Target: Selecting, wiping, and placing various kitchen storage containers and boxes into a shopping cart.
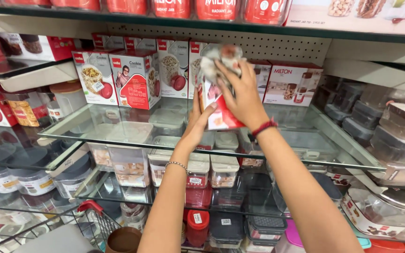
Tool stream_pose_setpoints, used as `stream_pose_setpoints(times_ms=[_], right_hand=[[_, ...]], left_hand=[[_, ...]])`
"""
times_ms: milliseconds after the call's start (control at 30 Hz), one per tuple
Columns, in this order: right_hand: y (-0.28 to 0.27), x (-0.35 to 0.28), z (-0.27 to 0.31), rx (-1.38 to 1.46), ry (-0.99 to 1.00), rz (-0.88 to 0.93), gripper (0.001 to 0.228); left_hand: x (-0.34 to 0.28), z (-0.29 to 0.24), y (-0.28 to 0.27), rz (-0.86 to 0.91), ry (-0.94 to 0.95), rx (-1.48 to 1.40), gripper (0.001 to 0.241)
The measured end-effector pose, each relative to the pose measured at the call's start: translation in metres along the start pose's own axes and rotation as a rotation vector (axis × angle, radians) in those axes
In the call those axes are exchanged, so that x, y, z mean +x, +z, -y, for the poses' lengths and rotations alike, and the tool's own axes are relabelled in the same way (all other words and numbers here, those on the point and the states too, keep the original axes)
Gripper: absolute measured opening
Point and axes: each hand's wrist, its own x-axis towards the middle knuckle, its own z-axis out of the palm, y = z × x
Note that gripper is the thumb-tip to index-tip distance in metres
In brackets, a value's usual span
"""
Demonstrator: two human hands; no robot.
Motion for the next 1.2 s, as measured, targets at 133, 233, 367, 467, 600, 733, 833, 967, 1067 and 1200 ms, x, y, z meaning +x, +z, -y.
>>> stream_pose_setpoints(times_ms=[133, 233, 367, 467, 600, 733, 833, 967, 1067, 1200], right_hand=[[-0.010, -0.032, 0.009, 0.052, 0.074, 0.110, 0.046], [-0.022, -0.032, 0.024, 0.120, 0.071, 0.205, 0.046], [-0.008, -0.019, 0.007, -0.011, -0.027, 0.199, 0.052], [0.015, -0.004, -0.013, -0.131, 0.027, 0.182, 0.051], [0.020, 0.011, -0.006, -0.133, 0.162, 0.110, 0.056], [0.012, -0.012, -0.003, -0.120, 0.230, 0.138, 0.059], [-0.005, -0.036, 0.002, -0.167, 0.081, 0.210, 0.056], [-0.021, -0.056, 0.010, 0.018, 0.129, 0.277, 0.057], [-0.019, -0.056, 0.002, 0.093, 0.371, 0.197, 0.075], [-0.008, -0.086, -0.058, 0.336, 0.549, 0.100, 0.091]], left_hand=[[-0.001, -0.009, 0.002, -0.047, -0.234, -0.050, 0.107], [-0.002, 0.000, 0.001, -0.041, -0.124, 0.112, 0.100], [-0.007, -0.012, -0.002, -0.018, -0.154, 0.097, 0.100], [-0.005, -0.006, -0.003, -0.001, -0.112, 0.024, 0.104], [-0.002, 0.003, -0.003, -0.038, -0.008, 0.044, 0.103], [-0.012, -0.020, -0.003, -0.017, -0.120, 0.081, 0.104], [-0.006, -0.015, -0.003, 0.013, -0.018, -0.083, 0.105], [0.010, 0.027, -0.001, -0.027, 0.088, -0.112, 0.088], [0.007, 0.025, -0.002, -0.077, 0.185, -0.313, 0.080], [0.014, 0.036, -0.003, -0.159, 0.067, -0.434, 0.094]])
